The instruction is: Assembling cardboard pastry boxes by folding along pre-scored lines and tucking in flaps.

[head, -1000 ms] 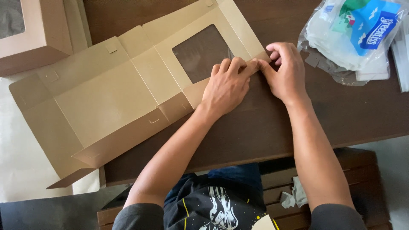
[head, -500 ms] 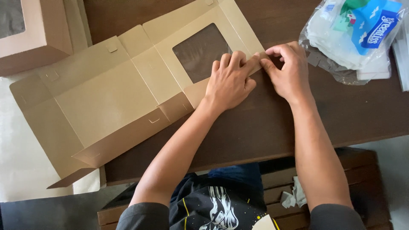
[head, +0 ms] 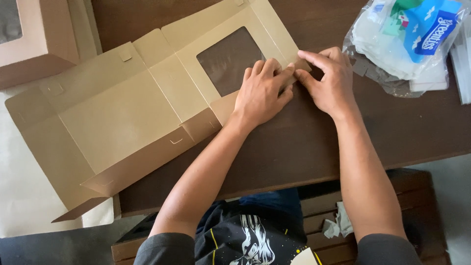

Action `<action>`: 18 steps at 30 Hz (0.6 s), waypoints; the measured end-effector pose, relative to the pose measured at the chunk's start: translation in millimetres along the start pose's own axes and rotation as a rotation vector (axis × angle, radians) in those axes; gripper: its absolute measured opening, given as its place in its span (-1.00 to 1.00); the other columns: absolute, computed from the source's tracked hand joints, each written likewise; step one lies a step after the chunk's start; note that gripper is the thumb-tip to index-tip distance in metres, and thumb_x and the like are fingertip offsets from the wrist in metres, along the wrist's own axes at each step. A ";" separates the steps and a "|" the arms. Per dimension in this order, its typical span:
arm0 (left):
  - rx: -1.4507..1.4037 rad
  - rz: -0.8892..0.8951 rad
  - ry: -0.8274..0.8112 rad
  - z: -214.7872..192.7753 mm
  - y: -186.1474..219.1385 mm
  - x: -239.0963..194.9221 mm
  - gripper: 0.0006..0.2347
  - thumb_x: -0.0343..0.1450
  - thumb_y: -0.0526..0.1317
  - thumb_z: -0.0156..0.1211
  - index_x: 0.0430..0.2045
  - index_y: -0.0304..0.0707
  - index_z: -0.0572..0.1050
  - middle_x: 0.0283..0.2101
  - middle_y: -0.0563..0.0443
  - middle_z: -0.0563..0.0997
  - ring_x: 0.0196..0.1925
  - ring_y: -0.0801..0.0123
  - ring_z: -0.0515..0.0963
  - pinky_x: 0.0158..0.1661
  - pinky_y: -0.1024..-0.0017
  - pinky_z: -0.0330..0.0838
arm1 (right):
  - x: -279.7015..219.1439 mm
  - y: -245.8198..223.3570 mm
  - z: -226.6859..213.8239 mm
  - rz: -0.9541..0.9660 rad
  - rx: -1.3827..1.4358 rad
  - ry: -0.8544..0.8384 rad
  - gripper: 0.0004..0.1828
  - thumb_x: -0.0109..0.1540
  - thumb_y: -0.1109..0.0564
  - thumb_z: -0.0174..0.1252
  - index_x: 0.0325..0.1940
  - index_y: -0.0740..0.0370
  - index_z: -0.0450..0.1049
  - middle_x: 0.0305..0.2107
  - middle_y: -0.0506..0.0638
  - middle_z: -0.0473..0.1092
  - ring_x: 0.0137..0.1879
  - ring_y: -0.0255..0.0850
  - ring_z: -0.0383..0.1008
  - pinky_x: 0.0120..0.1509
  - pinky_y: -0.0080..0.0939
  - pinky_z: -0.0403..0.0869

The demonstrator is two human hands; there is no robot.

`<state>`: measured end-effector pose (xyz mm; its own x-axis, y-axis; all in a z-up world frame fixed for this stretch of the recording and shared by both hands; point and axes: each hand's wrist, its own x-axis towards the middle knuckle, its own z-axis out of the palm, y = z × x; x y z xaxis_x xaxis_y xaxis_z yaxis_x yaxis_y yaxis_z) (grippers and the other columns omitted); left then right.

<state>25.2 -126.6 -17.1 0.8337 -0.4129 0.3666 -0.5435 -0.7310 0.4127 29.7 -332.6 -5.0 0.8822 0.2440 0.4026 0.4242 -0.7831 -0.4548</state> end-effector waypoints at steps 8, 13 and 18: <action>-0.033 0.001 0.030 -4.9 1.5 -1.0 -0.71 0.45 -0.11 0.10 0.06 0.09 0.51 -0.15 0.02 0.40 -0.18 0.11 0.40 -0.14 0.13 0.38 | 9.0 -9.6 -12.3 0.081 0.042 -0.107 -0.75 0.33 0.08 0.39 0.05 0.11 0.53 -0.14 0.04 0.35 0.00 -0.05 0.30 0.18 -0.03 0.27; -0.033 0.003 0.013 -7.1 2.3 0.0 -0.72 0.45 -0.11 0.13 0.05 0.04 0.51 -0.14 0.01 0.39 -0.17 0.11 0.39 -0.15 0.15 0.36 | 30.9 -14.6 -26.8 0.151 0.092 -0.285 -0.79 0.31 0.12 0.36 -0.03 0.17 0.52 -0.18 0.10 0.36 -0.02 -0.08 0.32 0.05 -0.08 0.33; -0.117 -0.028 0.041 -9.3 4.3 0.3 -0.83 0.42 -0.19 0.09 -0.15 0.04 0.56 -0.20 0.05 0.41 -0.25 0.12 0.38 -0.22 0.16 0.33 | 34.6 -16.7 -29.9 0.243 0.143 -0.337 -0.74 0.27 0.05 0.38 -0.05 0.13 0.49 -0.15 0.03 0.32 -0.07 -0.17 0.33 0.05 -0.16 0.39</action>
<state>22.2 -124.8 -7.4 0.8451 -0.3689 0.3869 -0.5300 -0.6727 0.5163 47.0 -328.2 40.2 0.9672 0.2541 -0.0002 0.1995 -0.7597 -0.6189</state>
